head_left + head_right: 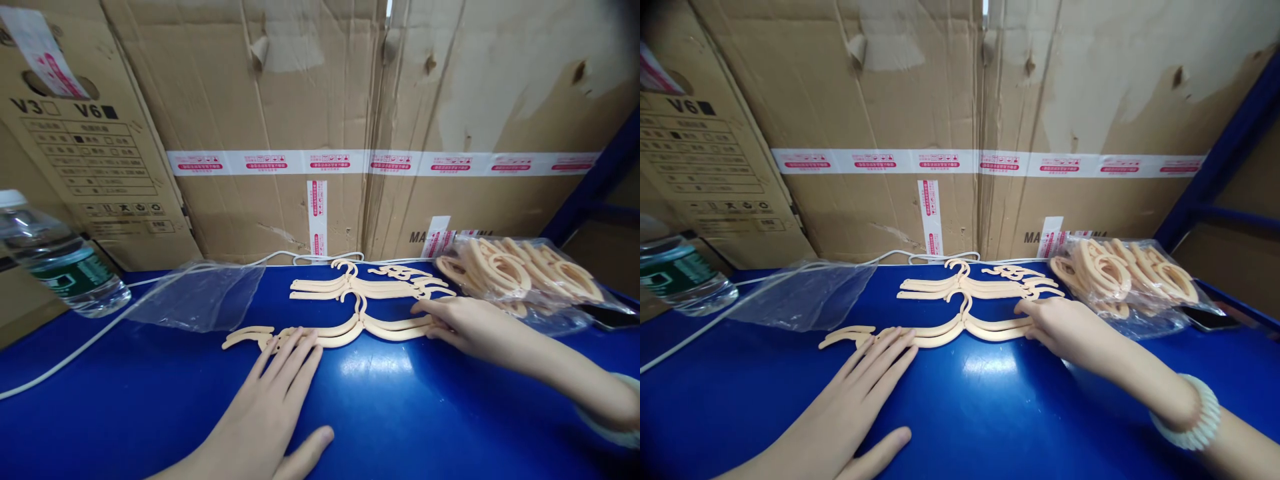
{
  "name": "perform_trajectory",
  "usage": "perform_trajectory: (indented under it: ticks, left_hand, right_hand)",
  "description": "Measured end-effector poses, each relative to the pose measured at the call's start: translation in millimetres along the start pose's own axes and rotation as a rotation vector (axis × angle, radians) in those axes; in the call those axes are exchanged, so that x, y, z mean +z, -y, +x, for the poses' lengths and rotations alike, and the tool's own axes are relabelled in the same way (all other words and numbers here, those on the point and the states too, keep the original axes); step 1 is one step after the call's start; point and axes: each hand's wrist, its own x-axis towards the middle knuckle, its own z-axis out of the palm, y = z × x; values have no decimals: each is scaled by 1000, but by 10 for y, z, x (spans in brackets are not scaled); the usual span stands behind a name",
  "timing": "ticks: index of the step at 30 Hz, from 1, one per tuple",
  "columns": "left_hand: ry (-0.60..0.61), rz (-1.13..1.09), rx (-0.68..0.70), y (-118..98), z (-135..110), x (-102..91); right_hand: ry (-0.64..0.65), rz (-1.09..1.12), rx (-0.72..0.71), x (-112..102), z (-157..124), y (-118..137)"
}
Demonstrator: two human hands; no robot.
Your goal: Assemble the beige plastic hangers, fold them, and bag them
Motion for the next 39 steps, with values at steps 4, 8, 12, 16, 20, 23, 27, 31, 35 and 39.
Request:
perform_trajectory:
  ticks: [4,8,12,16,20,23,27,31,35,39]
  left_hand:
    - [29,-56,42,-22,37,-107]
    - [19,-147,61,-23,50,-151]
    - [15,-198,87,-22,49,-157]
    - [43,-200,87,-14,56,-144]
    - [60,-194,91,-11,69,-152]
    - [57,-195,100,-12,68,-157]
    - [46,-201,109,-6,69,-131]
    - [58,-217,111,5,90,-136]
    - [101,-266,64,28,124,-213]
    - [94,-355,36,59,153,-245]
  right_hand:
    - [-25,-103,-28,-25,-18,187]
    - [17,-46,-123,-106,-23,420]
    - [91,86,-211,-163,-20,544]
    - [115,145,-200,-170,-9,564]
    - [140,170,-173,-160,-19,554]
    - [134,178,-165,-147,-29,551]
    - [120,179,-166,-136,-20,552]
    - [125,202,-171,-121,-17,549]
    - [105,206,-178,-101,-24,551]
    - [101,205,-175,-94,-25,564]
